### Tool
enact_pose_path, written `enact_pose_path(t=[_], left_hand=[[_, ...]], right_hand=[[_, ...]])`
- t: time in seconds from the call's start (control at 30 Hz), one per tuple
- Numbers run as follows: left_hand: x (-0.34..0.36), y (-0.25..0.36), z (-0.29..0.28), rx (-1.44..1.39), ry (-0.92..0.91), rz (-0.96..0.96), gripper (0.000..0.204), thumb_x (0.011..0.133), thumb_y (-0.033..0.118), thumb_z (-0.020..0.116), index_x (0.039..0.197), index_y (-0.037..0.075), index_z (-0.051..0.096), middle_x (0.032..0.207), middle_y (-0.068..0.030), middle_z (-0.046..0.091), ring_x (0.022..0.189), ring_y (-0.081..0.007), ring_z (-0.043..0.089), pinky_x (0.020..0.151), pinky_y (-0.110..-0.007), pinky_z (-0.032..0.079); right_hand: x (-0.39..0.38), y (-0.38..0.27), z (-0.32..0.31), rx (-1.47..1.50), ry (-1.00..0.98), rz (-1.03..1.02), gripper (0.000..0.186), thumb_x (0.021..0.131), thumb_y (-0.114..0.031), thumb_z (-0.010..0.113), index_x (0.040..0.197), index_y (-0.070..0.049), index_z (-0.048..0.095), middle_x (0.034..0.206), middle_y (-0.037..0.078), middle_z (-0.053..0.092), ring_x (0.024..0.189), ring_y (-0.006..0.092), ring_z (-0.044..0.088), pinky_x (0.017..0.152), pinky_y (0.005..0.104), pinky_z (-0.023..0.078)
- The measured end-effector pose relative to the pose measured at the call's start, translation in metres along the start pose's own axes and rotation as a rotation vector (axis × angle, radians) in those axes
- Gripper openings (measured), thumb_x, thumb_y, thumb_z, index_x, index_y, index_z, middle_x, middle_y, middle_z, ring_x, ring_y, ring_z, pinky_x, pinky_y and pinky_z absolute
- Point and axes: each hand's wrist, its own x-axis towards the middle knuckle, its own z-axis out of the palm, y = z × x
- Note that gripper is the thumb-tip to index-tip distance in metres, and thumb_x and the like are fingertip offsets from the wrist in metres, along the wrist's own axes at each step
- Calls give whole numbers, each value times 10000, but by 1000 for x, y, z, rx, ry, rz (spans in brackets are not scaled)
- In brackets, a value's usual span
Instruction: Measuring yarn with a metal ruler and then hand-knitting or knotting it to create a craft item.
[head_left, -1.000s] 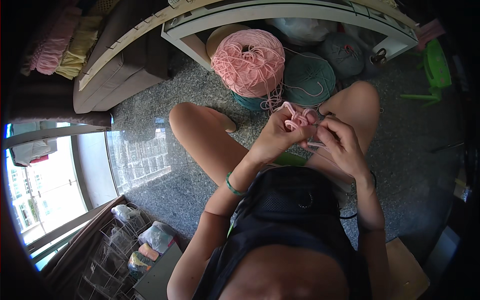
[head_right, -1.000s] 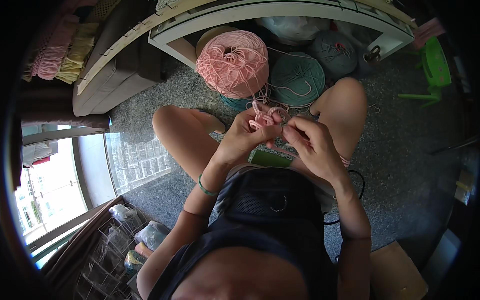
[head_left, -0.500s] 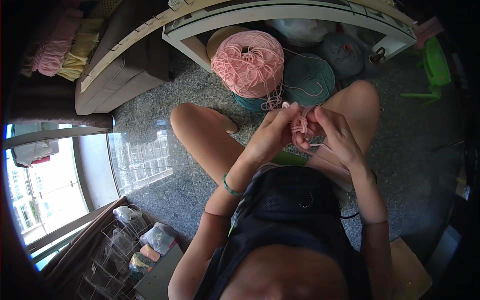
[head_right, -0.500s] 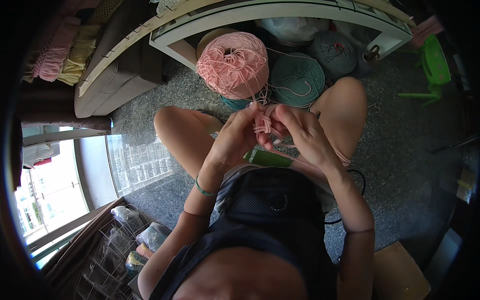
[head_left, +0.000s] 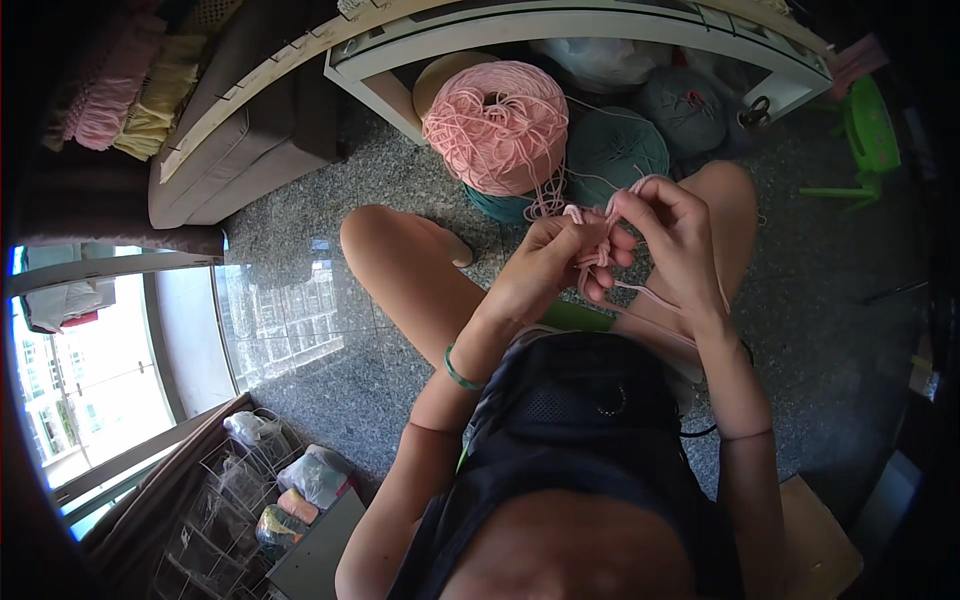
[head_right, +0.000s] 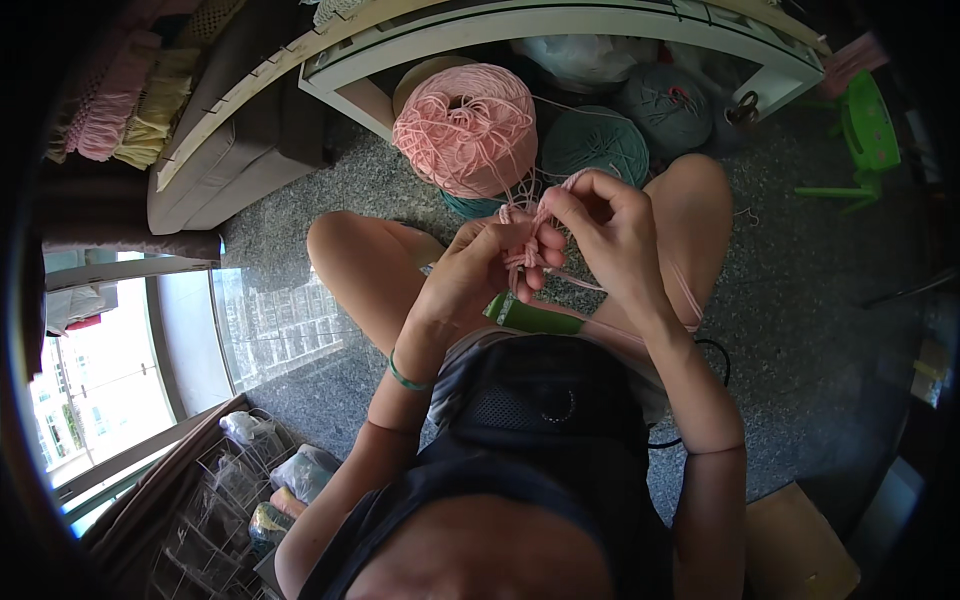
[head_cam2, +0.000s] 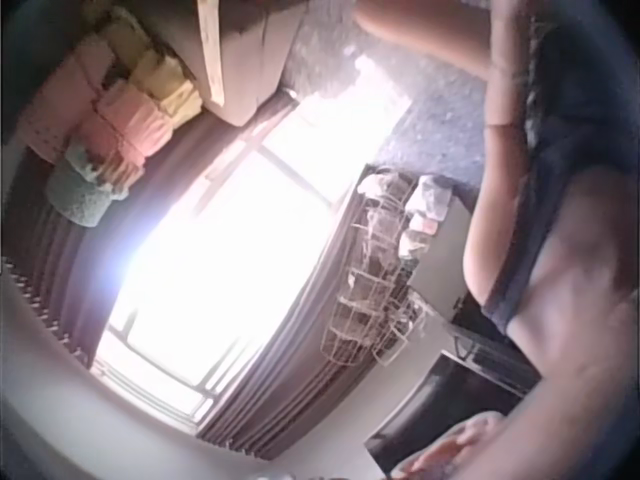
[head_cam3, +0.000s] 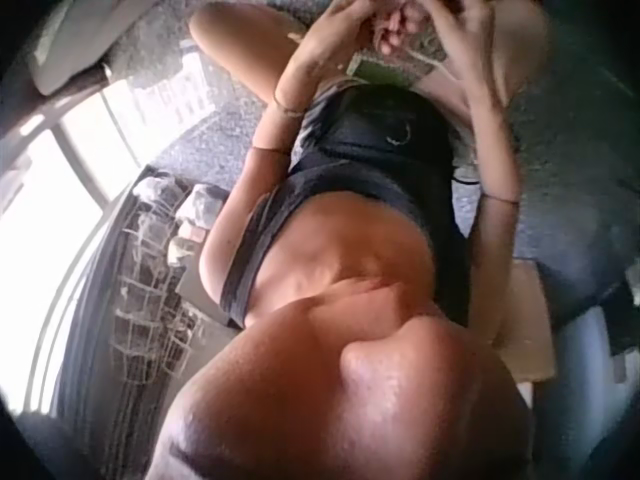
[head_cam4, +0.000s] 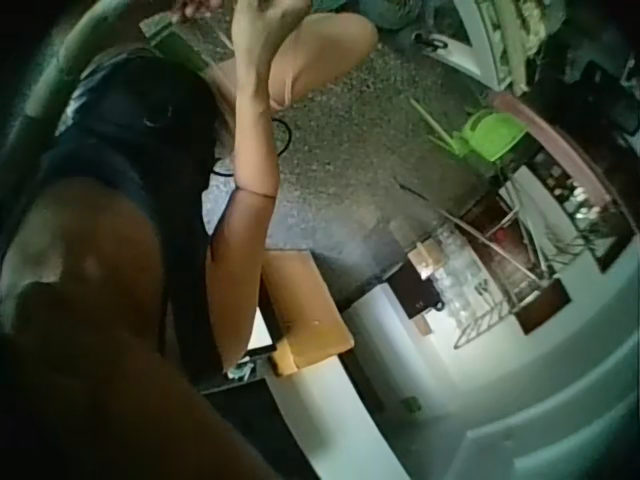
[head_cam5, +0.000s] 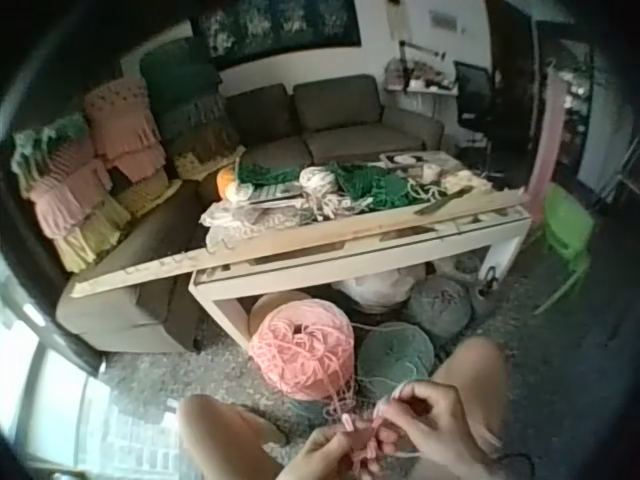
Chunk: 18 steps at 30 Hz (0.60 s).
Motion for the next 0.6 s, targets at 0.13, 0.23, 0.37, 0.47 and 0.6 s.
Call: enact_pose_path(t=[0.13, 0.23, 0.37, 0.47, 0.6], left_hand=[[0, 1, 0, -50, 2, -72, 399, 962, 293, 384, 975, -49, 590, 819, -104, 637, 595, -115, 588, 502, -211, 492], [-1, 3, 2, -83, 5, -130, 416, 966, 314, 377, 930, -38, 597, 784, -95, 636, 574, -101, 581, 466, -191, 467], [0, 1, 6, -32, -62, -142, 453, 971, 359, 358, 888, -19, 594, 753, -82, 633, 549, -78, 570, 424, -164, 428], [1, -4, 6, -47, -102, -159, 466, 972, 385, 349, 920, -15, 582, 751, -77, 632, 515, -58, 536, 390, -146, 382], [5, -7, 3, -271, -87, -63, 449, 973, 385, 352, 966, -10, 567, 755, -53, 630, 515, -47, 509, 408, -142, 362]], right_hand=[[2, -1, -5, -128, -4, -132, 143, 863, -81, 607, 752, 1, 569, 665, -23, 530, 608, 10, 478, 553, 172, 383], [5, -3, -4, -153, -36, -196, 114, 860, -68, 610, 777, 5, 580, 704, -15, 555, 635, 14, 498, 562, 170, 384], [13, -7, -7, -129, -100, -182, 79, 854, -52, 612, 800, 2, 593, 734, -10, 568, 659, 19, 508, 575, 176, 397], [19, 3, -8, -167, -82, -228, 109, 893, -107, 571, 856, -7, 594, 745, 2, 571, 687, 23, 515, 587, 178, 409], [8, 10, -9, -80, -56, -61, 217, 946, -212, 488, 958, -17, 583, 764, 16, 578, 726, 33, 529, 613, 181, 428]])
